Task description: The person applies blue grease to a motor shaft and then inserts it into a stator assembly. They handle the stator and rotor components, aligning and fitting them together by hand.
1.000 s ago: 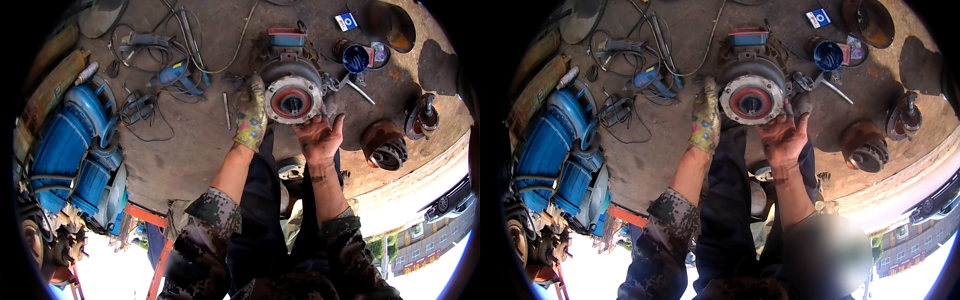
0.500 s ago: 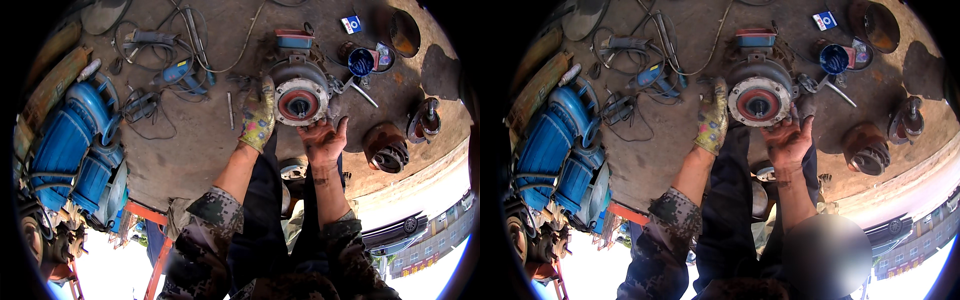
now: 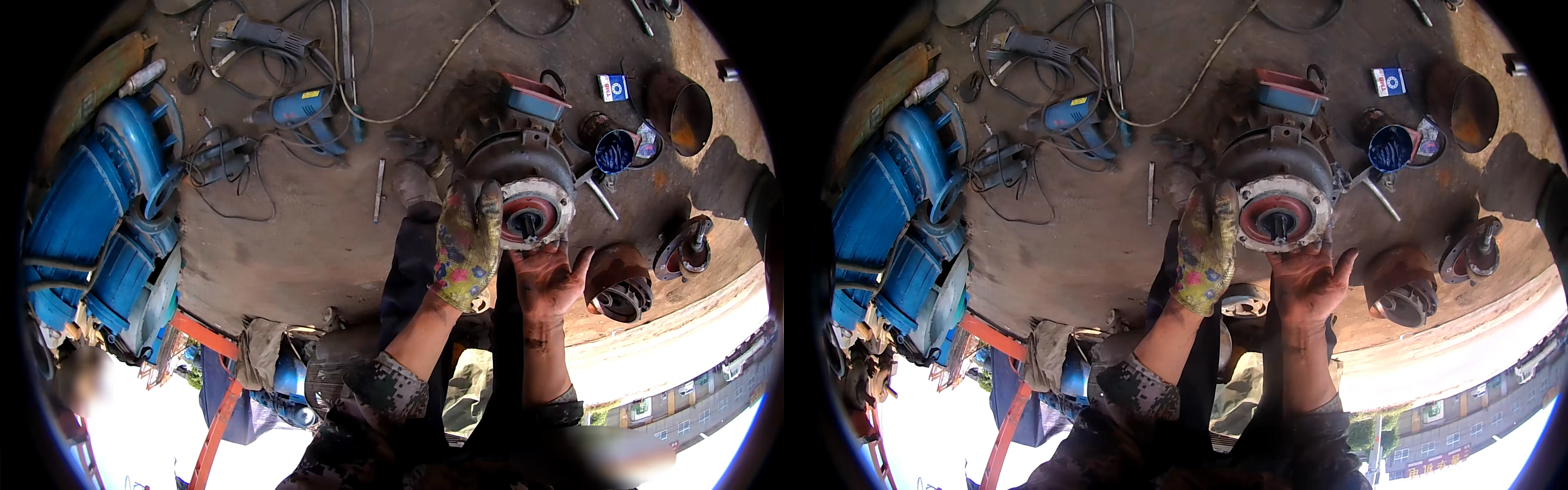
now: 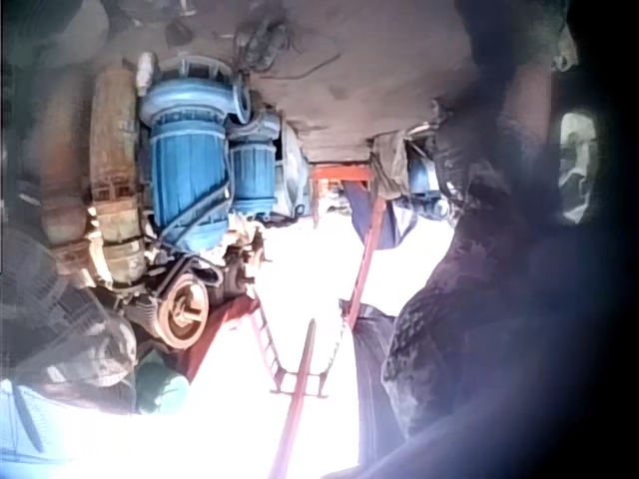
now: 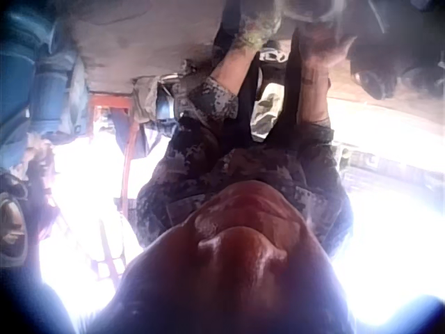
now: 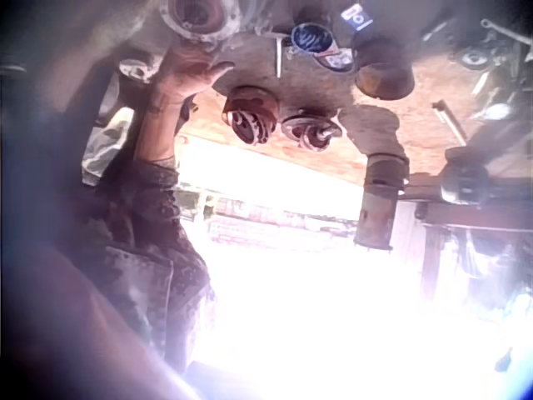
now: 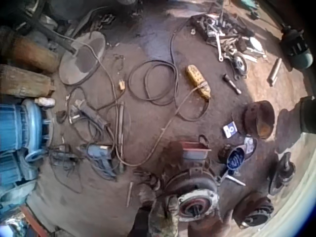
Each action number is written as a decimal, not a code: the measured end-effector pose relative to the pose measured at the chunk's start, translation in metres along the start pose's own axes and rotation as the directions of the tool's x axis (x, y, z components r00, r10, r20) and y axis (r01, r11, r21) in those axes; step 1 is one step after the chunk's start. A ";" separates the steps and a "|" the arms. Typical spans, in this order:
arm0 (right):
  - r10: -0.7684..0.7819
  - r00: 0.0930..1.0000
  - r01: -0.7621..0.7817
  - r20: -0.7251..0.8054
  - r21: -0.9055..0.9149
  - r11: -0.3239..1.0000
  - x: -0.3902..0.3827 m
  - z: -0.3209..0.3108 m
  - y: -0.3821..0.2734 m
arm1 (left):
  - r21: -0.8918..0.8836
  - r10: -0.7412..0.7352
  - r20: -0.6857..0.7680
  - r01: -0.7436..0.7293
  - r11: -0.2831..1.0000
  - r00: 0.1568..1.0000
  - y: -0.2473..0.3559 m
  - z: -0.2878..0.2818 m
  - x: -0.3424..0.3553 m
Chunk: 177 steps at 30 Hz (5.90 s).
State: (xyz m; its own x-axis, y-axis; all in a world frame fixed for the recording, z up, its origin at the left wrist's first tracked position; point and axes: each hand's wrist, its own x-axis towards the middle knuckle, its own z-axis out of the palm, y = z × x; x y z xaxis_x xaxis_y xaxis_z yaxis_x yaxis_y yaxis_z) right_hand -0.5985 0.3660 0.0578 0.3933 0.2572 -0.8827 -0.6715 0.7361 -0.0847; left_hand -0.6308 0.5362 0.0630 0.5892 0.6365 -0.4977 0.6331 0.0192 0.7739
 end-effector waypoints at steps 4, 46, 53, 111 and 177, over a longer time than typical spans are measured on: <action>0.021 0.998 -0.016 0.065 -0.078 0.997 0.000 0.003 -0.005 | -0.113 -0.097 0.008 0.097 0.989 0.995 0.006 -0.002 0.000; 0.028 0.996 -0.031 -0.080 -0.039 0.999 0.004 0.012 0.030 | -0.133 -0.132 0.117 0.147 0.980 0.984 0.015 -0.014 0.020; -0.015 0.999 0.016 -0.042 0.012 1.000 0.001 0.017 0.012 | -0.110 -0.108 0.109 0.120 0.987 0.988 0.010 -0.006 0.013; -0.144 0.985 0.149 0.099 -0.047 0.988 0.010 -0.016 0.005 | 0.013 -0.128 -0.044 0.129 0.992 0.991 -0.001 0.008 0.004; -0.569 0.818 0.404 0.085 -0.790 0.462 0.017 0.016 -0.033 | -0.259 -0.186 -0.126 0.149 0.954 0.974 -0.023 0.008 0.007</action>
State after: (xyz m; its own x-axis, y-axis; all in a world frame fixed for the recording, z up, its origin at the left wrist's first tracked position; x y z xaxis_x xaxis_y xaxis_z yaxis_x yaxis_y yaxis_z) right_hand -0.5590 0.3563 0.0529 0.7573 -0.1553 -0.6343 -0.6474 -0.0508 -0.7605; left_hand -0.6370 0.5340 0.0382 0.3930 0.7135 -0.5800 0.5622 0.3127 0.7656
